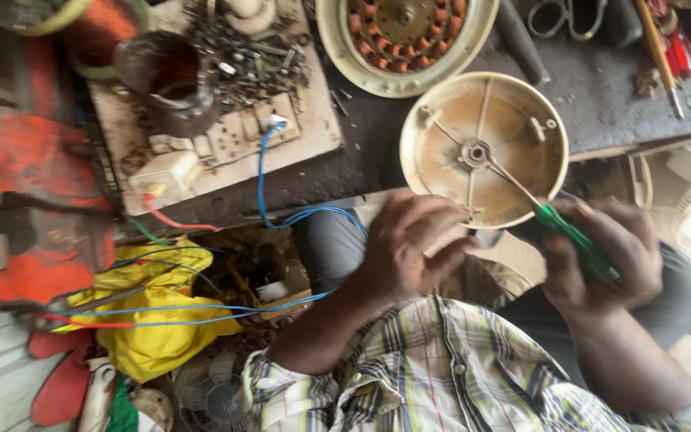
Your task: The person works on a circular plastic fan housing, repeatedly spinning the central hub and using a green-handled screwdriver to adjust the mechanism. They then pick up a separate circular metal stator with copper windings and place it on the workbench.
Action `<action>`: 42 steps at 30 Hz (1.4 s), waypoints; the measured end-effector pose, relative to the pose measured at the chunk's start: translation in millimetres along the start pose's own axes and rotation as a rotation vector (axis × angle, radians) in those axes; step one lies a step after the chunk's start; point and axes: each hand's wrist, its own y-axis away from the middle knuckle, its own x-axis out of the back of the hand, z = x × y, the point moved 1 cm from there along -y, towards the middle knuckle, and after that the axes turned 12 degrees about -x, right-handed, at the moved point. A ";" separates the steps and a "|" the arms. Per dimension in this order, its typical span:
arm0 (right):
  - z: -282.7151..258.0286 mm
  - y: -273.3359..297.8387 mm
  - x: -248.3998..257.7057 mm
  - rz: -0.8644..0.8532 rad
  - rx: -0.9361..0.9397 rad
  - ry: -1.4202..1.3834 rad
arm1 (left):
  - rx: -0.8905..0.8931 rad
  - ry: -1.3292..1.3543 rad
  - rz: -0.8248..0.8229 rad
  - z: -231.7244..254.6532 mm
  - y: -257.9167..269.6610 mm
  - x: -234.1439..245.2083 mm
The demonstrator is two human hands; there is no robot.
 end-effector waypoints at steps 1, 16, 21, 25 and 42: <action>-4.4 2.6 3.3 0.013 -0.001 -0.049 | 0.123 0.195 -0.003 3.7 -2.0 -2.8; -56.2 -38.6 -6.7 -0.212 -0.146 -0.153 | 0.162 0.263 0.120 20.1 -64.6 -21.1; -62.5 -42.8 -5.8 -0.228 -0.139 -0.158 | 0.017 0.014 0.121 31.4 -77.1 -17.7; -56.7 -38.2 0.1 -0.231 -0.175 -0.281 | -0.041 -0.129 0.028 33.4 -81.5 -19.4; -6.4 -38.4 60.0 -0.257 -0.456 -1.231 | -0.359 -0.554 -0.233 8.6 -132.6 -44.1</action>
